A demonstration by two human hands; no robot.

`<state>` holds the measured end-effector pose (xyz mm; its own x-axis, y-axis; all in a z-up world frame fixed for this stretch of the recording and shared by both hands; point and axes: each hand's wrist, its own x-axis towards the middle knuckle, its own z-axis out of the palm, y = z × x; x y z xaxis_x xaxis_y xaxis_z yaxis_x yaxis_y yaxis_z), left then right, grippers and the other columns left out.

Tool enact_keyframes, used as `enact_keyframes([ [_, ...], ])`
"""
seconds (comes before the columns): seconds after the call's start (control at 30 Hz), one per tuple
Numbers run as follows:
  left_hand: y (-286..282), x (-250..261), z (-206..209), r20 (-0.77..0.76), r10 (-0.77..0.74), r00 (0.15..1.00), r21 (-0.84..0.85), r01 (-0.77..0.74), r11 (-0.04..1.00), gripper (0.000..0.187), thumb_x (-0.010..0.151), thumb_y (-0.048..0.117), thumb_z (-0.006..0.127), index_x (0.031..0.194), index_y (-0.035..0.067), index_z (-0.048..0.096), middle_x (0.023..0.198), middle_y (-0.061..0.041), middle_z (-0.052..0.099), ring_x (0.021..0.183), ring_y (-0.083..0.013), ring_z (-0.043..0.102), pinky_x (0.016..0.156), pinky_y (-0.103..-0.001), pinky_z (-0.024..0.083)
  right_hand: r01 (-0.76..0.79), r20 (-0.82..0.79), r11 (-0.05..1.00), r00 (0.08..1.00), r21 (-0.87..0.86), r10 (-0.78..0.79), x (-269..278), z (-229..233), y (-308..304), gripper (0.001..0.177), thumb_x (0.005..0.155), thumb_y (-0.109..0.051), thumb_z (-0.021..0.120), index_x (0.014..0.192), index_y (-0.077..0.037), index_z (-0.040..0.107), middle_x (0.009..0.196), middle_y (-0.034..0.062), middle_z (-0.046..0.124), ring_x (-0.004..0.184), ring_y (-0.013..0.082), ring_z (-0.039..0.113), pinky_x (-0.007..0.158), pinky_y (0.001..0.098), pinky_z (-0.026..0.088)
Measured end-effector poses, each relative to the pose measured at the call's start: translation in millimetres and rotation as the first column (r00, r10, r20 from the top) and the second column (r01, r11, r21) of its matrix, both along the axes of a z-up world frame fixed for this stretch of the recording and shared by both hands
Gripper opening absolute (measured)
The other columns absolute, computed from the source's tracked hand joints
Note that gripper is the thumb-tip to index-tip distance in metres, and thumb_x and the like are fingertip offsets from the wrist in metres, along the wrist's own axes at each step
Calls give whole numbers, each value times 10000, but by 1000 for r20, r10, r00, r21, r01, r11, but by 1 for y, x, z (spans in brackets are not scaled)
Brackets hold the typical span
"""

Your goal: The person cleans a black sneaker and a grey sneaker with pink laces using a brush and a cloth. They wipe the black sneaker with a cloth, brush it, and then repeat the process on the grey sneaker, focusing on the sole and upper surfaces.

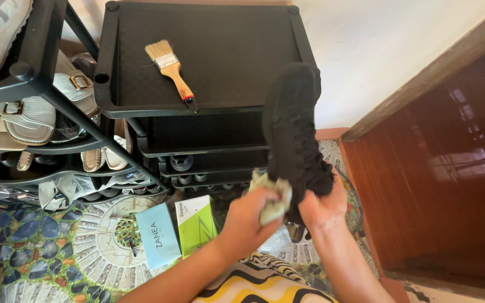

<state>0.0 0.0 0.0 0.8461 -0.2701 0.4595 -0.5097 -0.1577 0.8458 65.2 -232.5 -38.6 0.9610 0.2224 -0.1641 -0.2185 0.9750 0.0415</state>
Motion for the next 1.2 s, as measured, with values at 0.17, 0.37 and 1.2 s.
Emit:
enact_keyframes([
  [0.17, 6, -12, -25, -40, -362, 931, 331, 354, 875, 349, 842, 217, 772, 1166, 121, 686, 1047, -123, 739, 921, -349, 723, 778, -422, 559, 38, -53, 983, 998, 179, -29, 5, 33, 15, 439, 1084, -179, 336, 1376, 69, 551, 1452, 246, 542, 1337, 347, 520, 1172, 464, 375],
  [0.37, -8, 15, -59, -738, -574, 354, -637, -84, 766, 435, 885, 291, 687, 1247, 50, 689, 1154, -122, 760, 996, -238, 737, 883, -390, 602, -87, -6, 962, 996, 260, 92, -9, 57, 31, 450, 1090, -165, 320, 1379, 93, 547, 1456, 266, 540, 1342, 348, 514, 1172, 462, 374],
  [1.2, 89, 107, 54, -494, -592, 637, -300, 513, 804, 314, 964, 293, 668, 976, -14, 736, 934, -32, 723, 924, -114, 644, 891, -285, 498, -646, -506, 700, 732, -304, 455, -67, 112, 69, 387, 949, -291, 578, 1148, 20, 692, 1099, 186, 757, 969, 308, 731, 955, 438, 559],
])
